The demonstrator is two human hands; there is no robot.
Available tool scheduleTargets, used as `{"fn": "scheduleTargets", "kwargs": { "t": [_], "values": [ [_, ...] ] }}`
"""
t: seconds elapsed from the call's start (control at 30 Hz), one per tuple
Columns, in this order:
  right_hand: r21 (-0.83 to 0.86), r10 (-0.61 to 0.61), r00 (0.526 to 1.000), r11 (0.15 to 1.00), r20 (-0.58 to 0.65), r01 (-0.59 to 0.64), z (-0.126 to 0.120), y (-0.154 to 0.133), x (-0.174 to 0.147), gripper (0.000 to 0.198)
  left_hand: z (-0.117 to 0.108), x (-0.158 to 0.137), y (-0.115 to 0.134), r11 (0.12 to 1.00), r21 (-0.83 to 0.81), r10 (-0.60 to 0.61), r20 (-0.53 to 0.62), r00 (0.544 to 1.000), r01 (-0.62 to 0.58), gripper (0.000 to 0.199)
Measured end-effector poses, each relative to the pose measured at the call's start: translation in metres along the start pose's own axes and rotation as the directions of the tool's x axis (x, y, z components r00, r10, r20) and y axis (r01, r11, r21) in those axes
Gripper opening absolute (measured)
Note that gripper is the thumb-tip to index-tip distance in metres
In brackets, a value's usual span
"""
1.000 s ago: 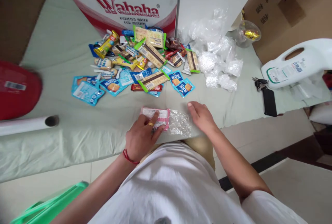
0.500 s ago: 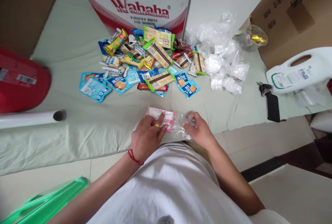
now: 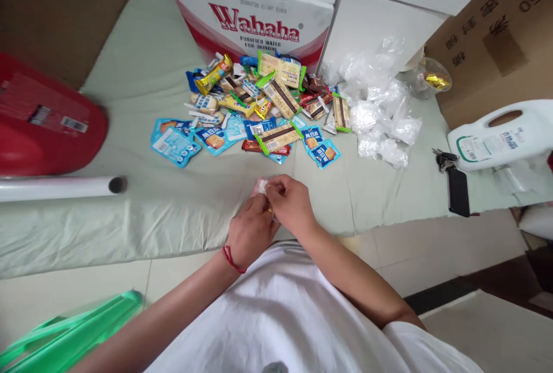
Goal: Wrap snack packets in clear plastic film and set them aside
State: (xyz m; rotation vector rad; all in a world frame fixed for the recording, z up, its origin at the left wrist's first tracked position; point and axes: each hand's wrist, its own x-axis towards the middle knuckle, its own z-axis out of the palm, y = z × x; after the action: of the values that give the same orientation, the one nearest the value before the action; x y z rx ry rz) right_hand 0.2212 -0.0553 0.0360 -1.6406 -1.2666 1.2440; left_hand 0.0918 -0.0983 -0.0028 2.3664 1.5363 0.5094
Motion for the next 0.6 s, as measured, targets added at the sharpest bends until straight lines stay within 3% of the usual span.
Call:
{"fn": "scheduleTargets", "kwargs": {
  "t": [0.13,0.2,0.27,0.33,0.37,0.43,0.5,0.6],
  "values": [
    [-0.079,-0.064,0.996,0.995,0.055,0.069,0.009,0.000,-0.004,0.030,-0.007,0.002,-0.019,0.936,-0.343,0.067,-0.060,0.996,-0.083,0.015],
    [-0.094,-0.100,0.991,0.990,0.087,0.108,0.007,0.001,-0.009,0.035,-0.016,-0.001,-0.028,0.821,-0.569,0.007,-0.077,0.997,-0.049,0.020],
    [-0.112,-0.132,0.984,0.983,0.117,0.145,0.006,0.002,-0.015,0.042,-0.026,-0.006,-0.033,0.727,-0.687,-0.130,-0.145,0.981,-0.005,0.033],
    [-0.116,-0.141,0.980,0.980,0.143,0.158,0.005,0.002,-0.021,0.051,-0.034,-0.011,-0.033,0.740,-0.671,-0.189,-0.282,0.941,-0.052,0.038],
    [-0.099,-0.139,0.978,0.983,0.158,0.156,0.005,0.001,-0.024,0.057,-0.036,-0.013,-0.031,0.770,-0.627,-0.148,-0.355,0.923,-0.117,0.038],
    [-0.004,-0.124,0.972,0.992,0.200,0.128,0.004,0.000,-0.029,0.068,-0.035,-0.012,-0.027,0.799,-0.521,0.047,-0.441,0.897,-0.298,0.044],
    [0.167,-0.071,0.967,0.986,0.244,0.030,0.001,0.001,-0.031,0.074,-0.029,-0.010,-0.025,0.792,-0.416,0.264,-0.425,0.866,-0.446,0.056],
    [0.419,0.045,0.944,0.889,0.326,-0.187,-0.011,0.002,-0.026,0.075,-0.017,-0.006,-0.032,0.863,-0.229,0.396,-0.243,0.885,-0.449,0.059]
  ]
}}
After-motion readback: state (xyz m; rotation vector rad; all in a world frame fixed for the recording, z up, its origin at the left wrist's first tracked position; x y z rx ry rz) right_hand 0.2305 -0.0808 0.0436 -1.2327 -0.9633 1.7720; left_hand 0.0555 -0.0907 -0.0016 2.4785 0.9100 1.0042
